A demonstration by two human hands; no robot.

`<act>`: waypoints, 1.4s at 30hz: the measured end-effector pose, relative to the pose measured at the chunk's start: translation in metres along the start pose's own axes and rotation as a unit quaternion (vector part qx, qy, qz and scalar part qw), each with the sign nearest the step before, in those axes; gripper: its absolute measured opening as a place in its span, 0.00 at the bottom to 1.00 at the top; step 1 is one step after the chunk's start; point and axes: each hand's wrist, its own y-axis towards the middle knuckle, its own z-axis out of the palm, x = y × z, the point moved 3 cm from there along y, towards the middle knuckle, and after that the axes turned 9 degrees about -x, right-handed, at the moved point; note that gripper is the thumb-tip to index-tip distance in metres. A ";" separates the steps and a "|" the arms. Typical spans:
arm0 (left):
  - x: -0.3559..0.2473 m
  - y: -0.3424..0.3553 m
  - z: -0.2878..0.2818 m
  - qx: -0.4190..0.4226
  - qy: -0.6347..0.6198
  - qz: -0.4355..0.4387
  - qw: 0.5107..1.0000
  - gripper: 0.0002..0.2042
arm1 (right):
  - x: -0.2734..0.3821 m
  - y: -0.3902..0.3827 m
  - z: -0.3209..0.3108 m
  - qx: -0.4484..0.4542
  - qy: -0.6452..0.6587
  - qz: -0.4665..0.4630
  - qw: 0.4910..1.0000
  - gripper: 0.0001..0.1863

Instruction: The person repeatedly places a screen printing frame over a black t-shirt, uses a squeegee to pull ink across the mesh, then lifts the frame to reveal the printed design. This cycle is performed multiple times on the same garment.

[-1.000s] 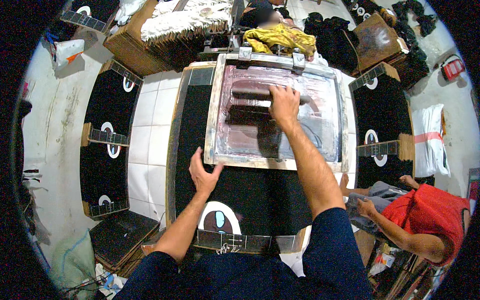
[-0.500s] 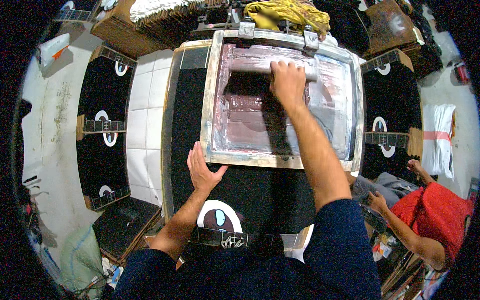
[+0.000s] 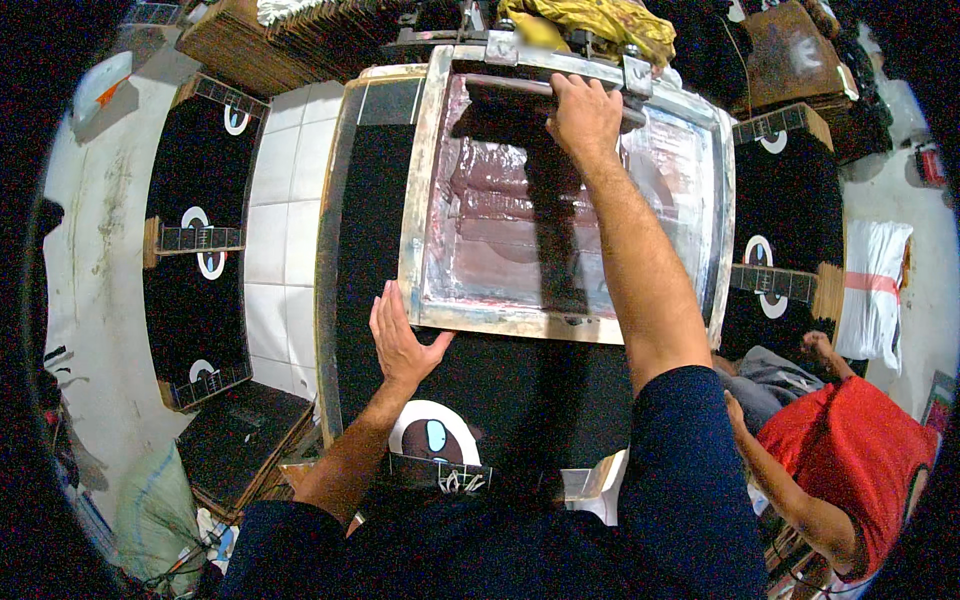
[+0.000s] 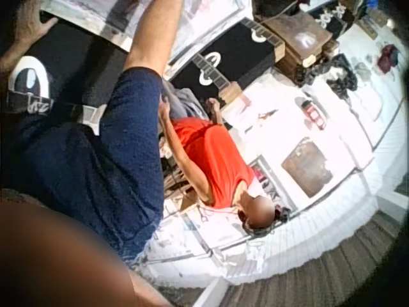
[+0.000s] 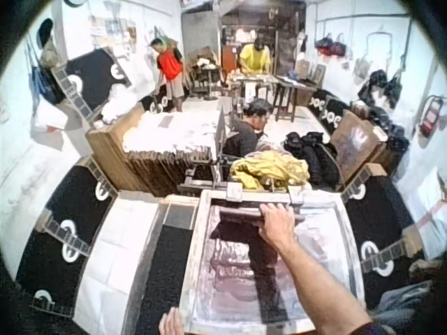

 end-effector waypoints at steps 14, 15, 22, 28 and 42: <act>0.004 0.005 0.004 0.008 -0.094 -0.053 0.994 0.60 | 0.037 -0.133 -0.058 -0.020 0.055 -0.012 0.998 0.17; 0.005 0.005 0.007 0.002 -0.103 -0.065 0.992 0.60 | 0.035 -0.132 -0.058 -0.011 0.049 -0.015 0.999 0.16; 0.010 -0.007 0.011 -0.122 -0.234 -0.027 0.964 0.55 | 0.033 -0.111 -0.062 -0.040 0.049 0.001 0.998 0.17; 0.010 -0.009 0.012 -0.108 -0.231 -0.034 0.966 0.55 | 0.009 -0.061 -0.058 0.110 0.087 0.005 0.990 0.21; 0.007 -0.011 0.014 -0.091 -0.269 -0.097 0.954 0.60 | 0.024 -0.097 -0.080 0.159 0.102 0.033 0.981 0.21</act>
